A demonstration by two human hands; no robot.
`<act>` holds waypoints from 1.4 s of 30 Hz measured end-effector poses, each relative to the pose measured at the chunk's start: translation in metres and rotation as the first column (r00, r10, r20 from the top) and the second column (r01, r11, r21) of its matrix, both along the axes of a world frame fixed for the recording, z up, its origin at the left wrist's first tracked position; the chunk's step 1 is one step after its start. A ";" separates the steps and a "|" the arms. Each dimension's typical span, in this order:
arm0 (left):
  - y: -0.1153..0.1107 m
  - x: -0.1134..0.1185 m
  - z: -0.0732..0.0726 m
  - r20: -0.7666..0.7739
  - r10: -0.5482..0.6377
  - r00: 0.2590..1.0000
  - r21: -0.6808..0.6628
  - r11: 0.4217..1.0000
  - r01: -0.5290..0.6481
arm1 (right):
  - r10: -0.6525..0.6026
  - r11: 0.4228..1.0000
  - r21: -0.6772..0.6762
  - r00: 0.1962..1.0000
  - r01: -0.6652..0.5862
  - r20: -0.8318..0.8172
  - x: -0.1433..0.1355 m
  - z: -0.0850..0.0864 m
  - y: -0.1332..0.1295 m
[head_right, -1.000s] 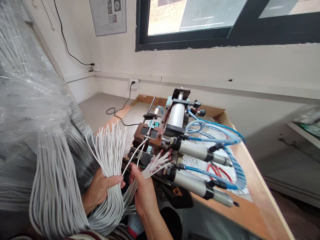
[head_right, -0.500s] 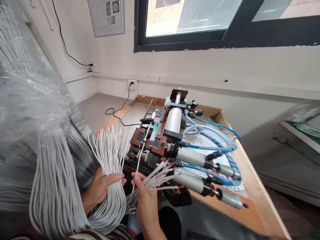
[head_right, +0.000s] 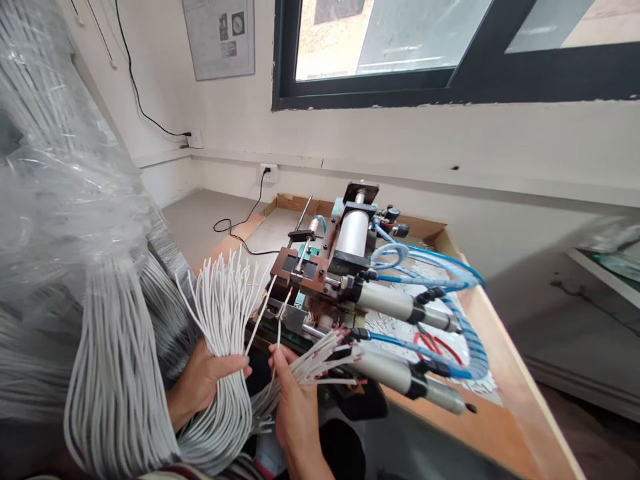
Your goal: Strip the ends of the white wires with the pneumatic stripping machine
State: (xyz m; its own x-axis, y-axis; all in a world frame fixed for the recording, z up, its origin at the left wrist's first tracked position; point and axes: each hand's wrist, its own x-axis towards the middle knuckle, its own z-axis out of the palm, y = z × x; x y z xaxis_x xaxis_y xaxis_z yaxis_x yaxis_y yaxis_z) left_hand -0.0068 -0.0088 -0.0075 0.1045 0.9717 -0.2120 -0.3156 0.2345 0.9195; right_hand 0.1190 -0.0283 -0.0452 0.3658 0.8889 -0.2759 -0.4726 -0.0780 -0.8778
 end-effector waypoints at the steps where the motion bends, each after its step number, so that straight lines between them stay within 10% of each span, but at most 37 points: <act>1: 0.000 0.000 0.000 -0.006 0.001 1.000 0.005 1.000 -0.001 | 0.011 1.000 0.004 0.999 -0.011 0.034 0.000 -0.002 -0.002; 28: 0.006 0.002 0.003 -0.003 0.059 0.998 -0.002 0.998 -0.059 | -0.006 1.000 0.006 0.990 0.007 -0.138 0.002 -0.011 0.011; 42: 0.003 -0.001 0.013 0.261 -0.083 0.962 -0.050 0.994 0.099 | 0.476 0.879 -0.116 0.864 -0.462 0.167 0.002 -0.001 -0.028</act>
